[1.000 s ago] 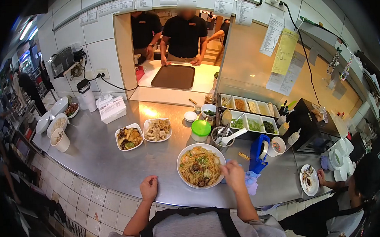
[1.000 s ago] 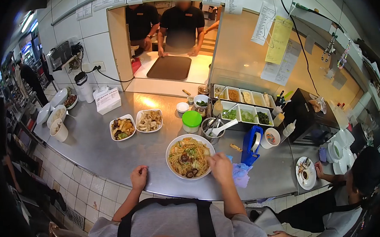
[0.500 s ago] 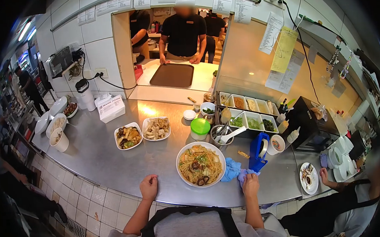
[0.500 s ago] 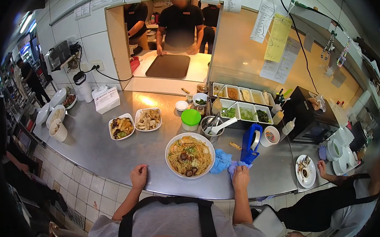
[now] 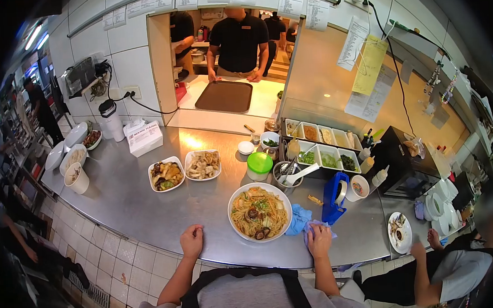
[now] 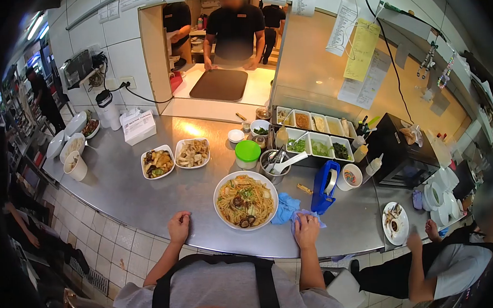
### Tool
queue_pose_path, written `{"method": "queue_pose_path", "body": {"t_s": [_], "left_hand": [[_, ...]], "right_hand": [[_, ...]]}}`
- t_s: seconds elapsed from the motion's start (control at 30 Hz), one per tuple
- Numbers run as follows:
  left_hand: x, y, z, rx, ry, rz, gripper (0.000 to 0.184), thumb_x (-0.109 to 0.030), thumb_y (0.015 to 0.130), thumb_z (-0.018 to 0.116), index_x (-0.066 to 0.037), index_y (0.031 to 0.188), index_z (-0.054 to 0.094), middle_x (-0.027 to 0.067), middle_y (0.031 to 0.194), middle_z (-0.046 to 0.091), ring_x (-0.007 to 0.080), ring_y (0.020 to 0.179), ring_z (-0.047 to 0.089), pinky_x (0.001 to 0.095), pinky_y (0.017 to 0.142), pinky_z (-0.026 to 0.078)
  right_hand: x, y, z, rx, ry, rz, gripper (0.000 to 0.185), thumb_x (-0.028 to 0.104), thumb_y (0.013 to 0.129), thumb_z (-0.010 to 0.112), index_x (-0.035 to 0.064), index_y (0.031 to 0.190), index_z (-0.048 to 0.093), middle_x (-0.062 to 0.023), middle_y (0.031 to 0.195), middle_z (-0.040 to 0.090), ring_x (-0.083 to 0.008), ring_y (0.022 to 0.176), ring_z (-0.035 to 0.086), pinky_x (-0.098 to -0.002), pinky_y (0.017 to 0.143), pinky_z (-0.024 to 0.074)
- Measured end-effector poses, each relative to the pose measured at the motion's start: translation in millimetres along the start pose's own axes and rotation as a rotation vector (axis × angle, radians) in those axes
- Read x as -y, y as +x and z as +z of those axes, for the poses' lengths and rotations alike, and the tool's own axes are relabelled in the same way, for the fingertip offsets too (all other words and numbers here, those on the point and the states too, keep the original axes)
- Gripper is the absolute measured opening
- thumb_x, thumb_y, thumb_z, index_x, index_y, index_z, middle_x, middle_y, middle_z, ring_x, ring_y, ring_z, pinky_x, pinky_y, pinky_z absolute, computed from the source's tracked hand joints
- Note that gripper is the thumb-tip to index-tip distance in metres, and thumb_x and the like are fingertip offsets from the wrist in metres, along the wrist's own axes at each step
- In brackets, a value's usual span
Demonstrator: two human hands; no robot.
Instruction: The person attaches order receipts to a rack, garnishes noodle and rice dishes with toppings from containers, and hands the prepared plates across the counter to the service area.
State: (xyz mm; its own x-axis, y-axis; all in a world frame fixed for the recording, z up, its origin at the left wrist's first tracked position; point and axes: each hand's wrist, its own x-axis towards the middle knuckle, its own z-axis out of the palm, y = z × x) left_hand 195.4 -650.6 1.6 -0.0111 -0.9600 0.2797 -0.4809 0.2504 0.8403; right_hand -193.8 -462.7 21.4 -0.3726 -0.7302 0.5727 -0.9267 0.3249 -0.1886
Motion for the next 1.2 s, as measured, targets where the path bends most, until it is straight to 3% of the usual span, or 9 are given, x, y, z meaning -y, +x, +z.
{"method": "queue_pose_path", "body": {"t_s": [0.23, 0.5, 1.2], "left_hand": [[3, -1, 0, -0.009, 0.036, 0.023, 0.013, -0.012, 0.081, 0.059, -0.005, 0.086, 0.068, 0.0089, 0.068, 0.063, 0.0154, 0.058, 0.057, 0.0287, 0.057, 0.045], [-2, -1, -2, -0.006, 0.015, 0.014, 0.01, -0.011, 0.08, 0.059, -0.007, 0.083, 0.068, 0.0096, 0.069, 0.062, 0.0194, 0.059, 0.059, 0.0313, 0.057, 0.046], [0, -2, 0, -0.024, 0.031, 0.04, 0.011, -0.012, 0.08, 0.059, -0.007, 0.084, 0.068, 0.0105, 0.071, 0.063, 0.0212, 0.06, 0.06, 0.0326, 0.058, 0.047]], "right_hand": [[2, 5, 7, -0.008, -0.04, 0.056, 0.021, 0.016, 0.074, 0.066, 0.0109, 0.095, 0.065, -0.0092, 0.092, 0.062, -0.0292, 0.087, 0.055, -0.042, 0.075, 0.0442], [4, 19, 9, 0.018, -0.076, 0.101, 0.008, 0.014, 0.08, 0.058, 0.0068, 0.084, 0.06, -0.0127, 0.084, 0.062, -0.0327, 0.081, 0.057, -0.0433, 0.072, 0.0464], [3, 29, 16, 0.049, -0.072, 0.173, 0.02, 0.025, 0.086, 0.054, 0.0078, 0.078, 0.058, -0.0122, 0.078, 0.063, -0.0325, 0.076, 0.059, -0.0446, 0.066, 0.0467]]}}
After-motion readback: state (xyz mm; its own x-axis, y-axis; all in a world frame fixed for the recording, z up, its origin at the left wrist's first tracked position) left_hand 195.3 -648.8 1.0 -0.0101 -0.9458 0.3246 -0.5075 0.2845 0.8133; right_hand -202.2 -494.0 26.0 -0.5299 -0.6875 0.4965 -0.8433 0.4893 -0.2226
